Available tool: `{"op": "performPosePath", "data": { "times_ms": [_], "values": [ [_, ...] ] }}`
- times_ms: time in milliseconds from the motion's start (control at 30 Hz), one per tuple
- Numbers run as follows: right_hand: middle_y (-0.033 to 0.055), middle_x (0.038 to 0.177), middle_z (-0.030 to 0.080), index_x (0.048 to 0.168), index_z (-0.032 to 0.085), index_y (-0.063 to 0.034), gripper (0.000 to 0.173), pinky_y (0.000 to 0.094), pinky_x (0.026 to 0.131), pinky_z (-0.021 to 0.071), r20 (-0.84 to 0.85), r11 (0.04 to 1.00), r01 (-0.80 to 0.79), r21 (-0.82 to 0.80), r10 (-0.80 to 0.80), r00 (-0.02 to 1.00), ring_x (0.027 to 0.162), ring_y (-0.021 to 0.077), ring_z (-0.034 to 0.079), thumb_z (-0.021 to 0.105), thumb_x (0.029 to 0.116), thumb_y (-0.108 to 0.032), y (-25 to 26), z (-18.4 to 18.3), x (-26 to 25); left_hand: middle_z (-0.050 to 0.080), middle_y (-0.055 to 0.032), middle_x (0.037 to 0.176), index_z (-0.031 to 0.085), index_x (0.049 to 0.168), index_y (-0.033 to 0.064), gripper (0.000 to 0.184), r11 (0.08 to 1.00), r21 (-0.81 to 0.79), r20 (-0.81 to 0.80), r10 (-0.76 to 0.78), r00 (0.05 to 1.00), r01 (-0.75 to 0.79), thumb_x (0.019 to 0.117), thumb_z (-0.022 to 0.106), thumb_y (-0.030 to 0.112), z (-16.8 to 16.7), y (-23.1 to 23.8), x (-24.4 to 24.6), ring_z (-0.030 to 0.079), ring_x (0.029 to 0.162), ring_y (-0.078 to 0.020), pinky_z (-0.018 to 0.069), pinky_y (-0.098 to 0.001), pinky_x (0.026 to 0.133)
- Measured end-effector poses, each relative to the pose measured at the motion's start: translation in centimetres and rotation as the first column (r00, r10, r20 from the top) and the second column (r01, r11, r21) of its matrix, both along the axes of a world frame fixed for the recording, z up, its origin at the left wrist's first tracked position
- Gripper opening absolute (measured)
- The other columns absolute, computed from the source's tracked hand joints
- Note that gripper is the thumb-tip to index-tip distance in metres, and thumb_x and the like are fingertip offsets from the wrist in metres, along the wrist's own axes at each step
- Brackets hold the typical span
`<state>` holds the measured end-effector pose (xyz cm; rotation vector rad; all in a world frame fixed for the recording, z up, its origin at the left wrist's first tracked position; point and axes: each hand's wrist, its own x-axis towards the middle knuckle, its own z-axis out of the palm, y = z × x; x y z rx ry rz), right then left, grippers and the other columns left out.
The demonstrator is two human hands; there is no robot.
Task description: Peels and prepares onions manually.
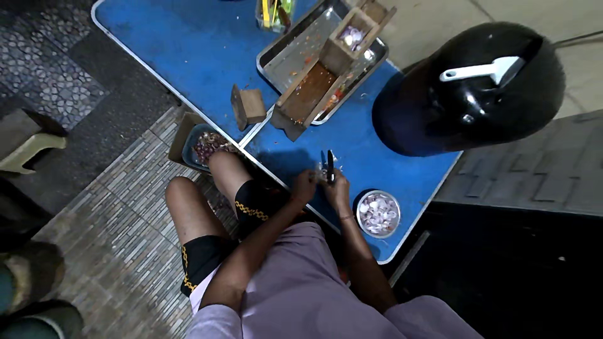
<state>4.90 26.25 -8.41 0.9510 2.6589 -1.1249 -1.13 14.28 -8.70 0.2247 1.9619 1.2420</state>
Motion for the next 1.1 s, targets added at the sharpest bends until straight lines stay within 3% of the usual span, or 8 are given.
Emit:
{"op": "performPosePath", "data": {
  "times_ms": [100,167,400,500,667,833,1000,1100],
  "values": [
    [0.0238,0.109,0.070,0.125,0.065,0.0031,0.029,0.0565,0.088,0.0538,-0.089,0.997,0.058,-0.042,-0.061,0.994,0.097,0.0373,0.068,0.060,0.1046,-0.017,1.0,0.8,-0.6,0.068,-0.0231,0.117,0.058,0.134,-0.0044,0.032,0.992,0.084,0.019,0.088,0.996,-0.090,0.1047,0.055,0.008,1.0,-0.6,-1.1,0.070,0.102,-0.0309,0.0560,-0.0459,0.094],
    [0.0271,0.119,0.066,0.126,0.064,0.0059,0.031,0.0588,0.094,0.0512,-0.097,0.998,0.059,0.004,-0.058,0.994,0.105,0.0417,0.065,0.056,0.1062,-0.017,2.2,1.6,-0.7,0.070,-0.0221,0.112,0.063,0.126,-0.0057,0.026,0.979,0.113,0.048,0.164,0.985,-0.168,0.1040,0.057,0.008,1.5,-1.6,-1.4,0.072,0.095,-0.0271,0.0591,-0.0428,0.089],
    [0.0264,0.126,0.063,0.123,0.067,0.0035,0.029,0.0600,0.099,0.0490,-0.091,0.999,-0.016,0.035,0.019,0.996,0.114,0.0431,0.062,0.057,0.1060,-0.018,4.3,0.6,-1.9,0.069,-0.0196,0.107,0.067,0.115,-0.0071,0.020,0.925,0.153,0.194,0.317,0.928,-0.348,0.1009,0.062,0.006,2.0,-3.4,-1.2,0.072,0.088,-0.0207,0.0604,-0.0366,0.086],
    [0.0292,0.128,0.061,0.133,0.062,0.0035,0.035,0.0582,0.105,0.0464,-0.075,0.996,0.043,0.076,-0.038,0.996,0.122,0.0451,0.058,0.060,0.1033,-0.014,4.8,0.6,-1.9,0.070,-0.0186,0.102,0.066,0.113,-0.0093,0.019,0.880,0.205,0.321,0.354,0.878,-0.430,0.0993,0.063,0.002,2.5,-2.9,-1.4,0.072,0.084,-0.0189,0.0615,-0.0337,0.081],
    [0.0328,0.128,0.060,0.144,0.052,0.0031,0.050,0.0582,0.102,0.0492,0.004,0.983,0.122,0.140,-0.124,0.992,0.118,0.0474,0.060,0.065,0.0979,-0.011,5.3,-0.5,-1.3,0.068,-0.0176,0.100,0.063,0.114,-0.0110,0.020,0.879,0.235,0.386,0.306,0.870,-0.414,0.0985,0.064,0.002,4.6,-1.8,-1.3,0.069,0.081,-0.0151,0.0593,-0.0292,0.077],
    [0.0318,0.135,0.058,0.138,0.061,0.0019,0.041,0.0611,0.107,0.0440,-0.060,0.958,0.048,0.282,-0.032,0.998,0.126,0.0517,0.054,0.063,0.0994,-0.013,3.6,2.4,0.0,0.068,-0.0169,0.101,0.063,0.114,-0.0104,0.021,0.893,0.260,0.326,0.276,0.904,-0.366,0.0983,0.065,0.003,5.7,-1.3,-1.3,0.067,0.081,-0.0148,0.0581,-0.0293,0.077],
    [0.0162,0.116,0.072,0.122,0.070,0.0043,0.027,0.0338,0.091,0.0589,-0.421,0.960,-0.157,-0.231,0.046,0.906,0.099,0.0170,0.071,0.055,0.1031,-0.008,0.8,4.2,0.2,0.069,-0.0156,0.100,0.064,0.114,-0.0094,0.020,0.894,0.240,0.286,0.307,0.908,-0.378,0.0982,0.065,0.004,6.8,-1.0,-1.4,0.066,0.080,-0.0145,0.0571,-0.0296,0.076],
    [0.0140,0.107,0.075,0.116,0.073,0.0047,0.023,0.0286,0.085,0.0595,-0.510,0.960,-0.198,-0.200,0.071,0.858,0.090,0.0120,0.072,0.060,0.1005,-0.007,-0.5,5.1,-0.3,0.069,-0.0133,0.093,0.065,0.109,-0.0094,0.017,0.864,0.258,0.257,0.370,0.893,-0.433,0.0966,0.067,0.001,7.0,-1.4,-1.5,0.066,0.074,-0.0126,0.0580,-0.0277,0.072]
  ]
}}
